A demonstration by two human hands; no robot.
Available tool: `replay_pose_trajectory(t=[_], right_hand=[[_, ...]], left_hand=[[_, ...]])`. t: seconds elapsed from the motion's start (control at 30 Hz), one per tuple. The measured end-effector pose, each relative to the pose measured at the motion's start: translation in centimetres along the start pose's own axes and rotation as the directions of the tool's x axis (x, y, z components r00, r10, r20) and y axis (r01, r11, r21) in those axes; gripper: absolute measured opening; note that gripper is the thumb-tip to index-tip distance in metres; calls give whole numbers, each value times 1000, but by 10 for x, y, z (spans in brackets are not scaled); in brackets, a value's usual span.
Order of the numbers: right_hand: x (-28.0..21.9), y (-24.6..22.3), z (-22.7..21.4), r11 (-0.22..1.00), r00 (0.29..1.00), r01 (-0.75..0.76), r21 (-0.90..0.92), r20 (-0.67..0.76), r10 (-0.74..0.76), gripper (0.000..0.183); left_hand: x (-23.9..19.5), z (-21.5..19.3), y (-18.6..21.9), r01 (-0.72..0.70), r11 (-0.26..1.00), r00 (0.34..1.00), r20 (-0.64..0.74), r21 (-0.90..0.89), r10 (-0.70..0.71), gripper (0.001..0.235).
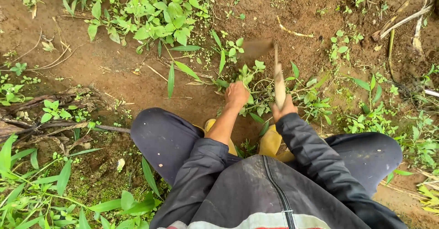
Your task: Using a hand hoe to remove weeds and loosen soil in an outdoor field.
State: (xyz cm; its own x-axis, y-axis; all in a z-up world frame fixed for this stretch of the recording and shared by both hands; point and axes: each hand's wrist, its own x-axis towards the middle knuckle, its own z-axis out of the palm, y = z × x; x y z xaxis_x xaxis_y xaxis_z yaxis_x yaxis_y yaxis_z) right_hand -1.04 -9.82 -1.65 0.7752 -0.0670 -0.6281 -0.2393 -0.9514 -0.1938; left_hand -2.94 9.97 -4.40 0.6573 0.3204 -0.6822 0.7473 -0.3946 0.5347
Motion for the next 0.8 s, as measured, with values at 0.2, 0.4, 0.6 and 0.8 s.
replay_pose_trajectory(t=[0.2, 0.4, 0.6, 0.8], right_hand=[[25, 2, 14, 1000, 1000, -3, -18, -30, 3, 56], [9, -49, -27, 981, 991, 48, 186, -129, -24, 47], [11, -44, 2, 998, 998, 62, -24, -30, -63, 38], [-19, -79, -19, 996, 998, 61, 61, -15, -61, 42]], left_hand=[[-7, -35, 12, 48, 985, 993, -99, -168, -65, 32], [-11, -26, 5, 35, 992, 993, -112, -119, -48, 28], [-2, -18, 4, 26, 994, 994, -101, -110, -37, 34], [11, -5, -10, 55, 996, 994, -88, -66, -61, 41]])
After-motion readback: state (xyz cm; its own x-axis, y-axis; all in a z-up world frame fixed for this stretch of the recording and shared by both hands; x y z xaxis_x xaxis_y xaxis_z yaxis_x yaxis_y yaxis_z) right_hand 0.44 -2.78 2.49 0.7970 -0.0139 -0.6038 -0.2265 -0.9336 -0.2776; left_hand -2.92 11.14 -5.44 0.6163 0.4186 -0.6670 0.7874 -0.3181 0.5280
